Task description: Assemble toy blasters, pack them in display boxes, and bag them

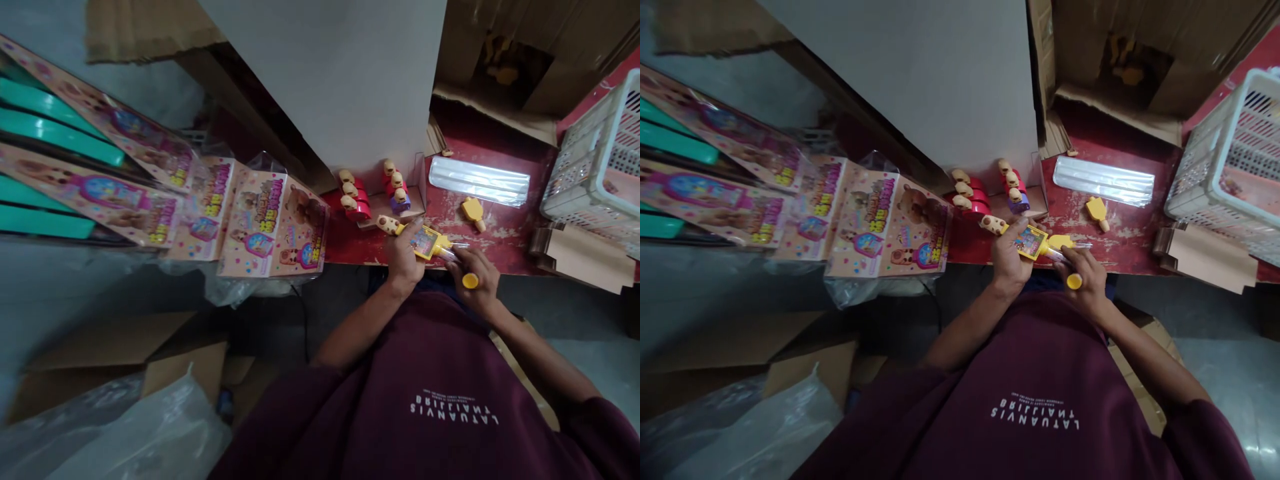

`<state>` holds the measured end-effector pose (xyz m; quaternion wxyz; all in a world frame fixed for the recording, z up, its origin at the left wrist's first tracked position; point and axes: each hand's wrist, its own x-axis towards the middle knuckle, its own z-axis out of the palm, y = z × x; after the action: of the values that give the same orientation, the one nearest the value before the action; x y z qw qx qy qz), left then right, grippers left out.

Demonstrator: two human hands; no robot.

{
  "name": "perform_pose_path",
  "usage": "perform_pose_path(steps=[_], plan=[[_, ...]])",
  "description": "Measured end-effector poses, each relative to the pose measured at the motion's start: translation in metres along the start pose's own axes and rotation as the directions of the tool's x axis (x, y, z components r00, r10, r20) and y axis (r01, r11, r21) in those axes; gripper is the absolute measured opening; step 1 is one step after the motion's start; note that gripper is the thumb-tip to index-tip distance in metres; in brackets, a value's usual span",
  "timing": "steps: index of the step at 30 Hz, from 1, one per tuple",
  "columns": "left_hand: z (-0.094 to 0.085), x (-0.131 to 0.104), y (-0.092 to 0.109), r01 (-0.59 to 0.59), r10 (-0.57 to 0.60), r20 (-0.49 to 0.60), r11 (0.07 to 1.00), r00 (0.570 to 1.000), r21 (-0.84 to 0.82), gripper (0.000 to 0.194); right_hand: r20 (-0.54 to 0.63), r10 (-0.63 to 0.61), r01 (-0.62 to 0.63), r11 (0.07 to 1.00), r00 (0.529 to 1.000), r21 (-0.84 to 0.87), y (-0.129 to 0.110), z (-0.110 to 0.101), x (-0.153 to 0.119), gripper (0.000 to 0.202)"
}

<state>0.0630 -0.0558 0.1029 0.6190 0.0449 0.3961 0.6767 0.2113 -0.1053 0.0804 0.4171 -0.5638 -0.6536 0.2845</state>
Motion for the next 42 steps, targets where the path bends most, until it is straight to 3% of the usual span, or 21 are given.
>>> perform_pose_path(steps=[2,3,5,6,8,10,11,13,15,17,19,20,21,24,26,29,33,35,37,39,42], plan=[[-0.005,0.002,-0.002,0.057,-0.058,0.039,0.998,0.998,0.023,0.029,0.182,0.27,-0.302,0.936,0.946,0.183,-0.01,-0.007,0.003,0.032],[-0.007,0.004,-0.002,0.1,-0.102,0.052,0.994,0.993,0.038,0.029,0.306,0.391,-0.472,0.842,0.868,0.262,-0.015,-0.01,0.004,0.035],[-0.013,0.007,-0.003,0.179,-0.183,0.057,0.982,0.982,0.062,0.026,0.498,0.5,-0.687,0.648,0.709,0.328,-0.023,-0.014,0.006,0.042],[-0.015,0.008,-0.003,0.199,-0.203,0.05,0.977,0.978,0.07,0.025,0.522,0.506,-0.708,0.627,0.686,0.324,-0.024,-0.014,0.006,0.043],[-0.017,0.008,-0.003,0.191,-0.193,0.021,0.979,0.981,0.068,0.022,0.405,0.449,-0.571,0.779,0.796,0.258,-0.021,-0.01,0.002,0.042],[-0.017,0.007,-0.003,0.158,-0.157,-0.022,0.986,0.987,0.044,0.02,0.201,0.246,-0.266,0.961,0.948,0.081,-0.014,-0.004,-0.004,0.038],[-0.016,0.005,-0.003,0.137,-0.135,-0.045,0.99,0.99,0.03,0.019,0.123,0.126,-0.125,0.992,0.984,-0.017,-0.011,-0.001,-0.007,0.036],[-0.014,0.001,-0.002,0.09,-0.089,-0.06,0.996,0.994,0.015,0.019,0.061,-0.005,0.011,0.995,0.998,-0.103,-0.007,0.003,-0.011,0.035],[-0.013,-0.003,0.0,0.049,-0.048,-0.016,0.999,0.999,0.025,0.021,0.099,0.102,-0.103,0.995,0.99,-0.001,-0.008,0.004,-0.011,0.034],[-0.014,-0.006,0.003,0.035,-0.037,0.052,0.999,0.998,0.038,0.024,0.261,0.35,-0.407,0.888,0.9,0.213,-0.014,0.002,-0.009,0.038],[-0.015,-0.007,0.006,0.034,-0.039,0.102,0.998,0.994,0.051,0.026,0.492,0.497,-0.684,0.643,0.715,0.345,-0.018,0.001,-0.006,0.045],[-0.016,-0.007,0.007,0.033,-0.04,0.113,0.998,0.993,0.059,0.026,0.566,0.504,-0.745,0.561,0.653,0.361,-0.018,0.001,-0.005,0.047],[-0.017,-0.007,0.008,0.03,-0.037,0.111,0.997,0.993,0.065,0.026,0.582,0.493,-0.748,0.557,0.647,0.36,-0.017,0.002,-0.005,0.047],[-0.021,-0.003,0.006,0.026,-0.029,0.045,0.997,0.999,0.066,0.026,0.324,0.353,-0.435,0.87,0.878,0.232,-0.008,0.008,-0.009,0.043],[-0.024,0.0,0.002,0.04,-0.039,-0.021,0.998,0.999,0.055,0.025,0.148,0.164,-0.173,0.984,0.975,0.051,-0.001,0.012,-0.013,0.044],[-0.029,0.002,-0.004,0.071,-0.067,-0.075,0.996,0.995,0.051,0.024,0.156,0.164,-0.171,0.985,0.974,0.032,0.003,0.015,-0.017,0.039],[-0.04,0.005,-0.013,0.086,-0.084,-0.045,0.995,0.995,0.044,0.022,0.423,0.431,-0.568,0.773,0.797,0.282,0.002,0.017,-0.017,0.04],[-0.049,0.012,-0.02,0.133,-0.131,-0.065,0.991,0.989,0.032,0.021,0.519,0.427,-0.616,0.74,0.741,0.271,0.011,0.02,-0.015,0.042],[-0.062,0.025,-0.027,0.182,-0.173,-0.179,0.983,0.968,0.032,0.02,0.493,0.365,-0.491,0.858,0.79,0.151,0.031,0.021,-0.007,0.039],[-0.077,0.042,-0.032,0.183,-0.154,-0.341,0.982,0.927,0.054,0.019,0.331,0.276,-0.271,0.961,0.903,-0.061,0.062,0.017,0.008,0.035],[-0.101,0.068,-0.037,0.105,-0.035,-0.509,0.988,0.86,0.109,0.023,-0.007,0.213,-0.193,0.874,0.977,-0.447,0.115,0.005,0.039,0.039]])
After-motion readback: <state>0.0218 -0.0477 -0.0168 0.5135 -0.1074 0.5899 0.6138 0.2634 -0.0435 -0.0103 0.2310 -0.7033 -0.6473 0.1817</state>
